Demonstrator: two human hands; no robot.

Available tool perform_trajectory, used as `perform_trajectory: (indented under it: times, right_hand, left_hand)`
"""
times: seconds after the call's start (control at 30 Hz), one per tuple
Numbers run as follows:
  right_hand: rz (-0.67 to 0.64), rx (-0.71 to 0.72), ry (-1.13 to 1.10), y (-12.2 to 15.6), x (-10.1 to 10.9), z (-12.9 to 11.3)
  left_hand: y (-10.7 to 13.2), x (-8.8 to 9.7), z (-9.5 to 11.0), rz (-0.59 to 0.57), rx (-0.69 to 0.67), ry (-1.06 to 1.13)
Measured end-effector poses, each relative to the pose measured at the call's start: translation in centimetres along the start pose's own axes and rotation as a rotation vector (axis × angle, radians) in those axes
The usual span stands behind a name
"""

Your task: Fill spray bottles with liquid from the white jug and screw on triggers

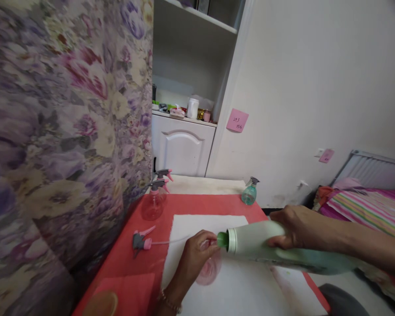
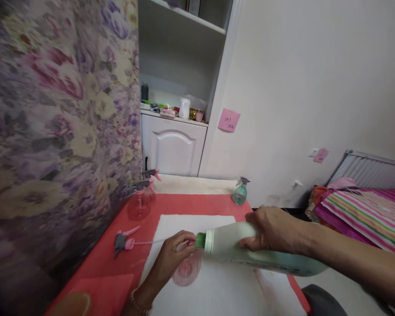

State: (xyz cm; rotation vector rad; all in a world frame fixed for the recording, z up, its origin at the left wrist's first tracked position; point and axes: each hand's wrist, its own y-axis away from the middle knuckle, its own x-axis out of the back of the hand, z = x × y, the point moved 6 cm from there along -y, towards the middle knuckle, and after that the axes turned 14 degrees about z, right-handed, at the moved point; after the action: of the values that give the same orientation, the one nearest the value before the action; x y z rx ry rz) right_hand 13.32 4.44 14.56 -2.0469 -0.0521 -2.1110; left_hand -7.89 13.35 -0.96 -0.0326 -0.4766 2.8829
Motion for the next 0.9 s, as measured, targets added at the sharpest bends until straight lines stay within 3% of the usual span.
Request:
perform_trajectory:
  times: [0.9]
  right_hand:
    - [-0.017, -0.011, 0.001, -0.08, 0.32, -0.44]
  left_hand:
    - [-0.05, 0.01, -0.38, -0.006, -0.012, -0.010]
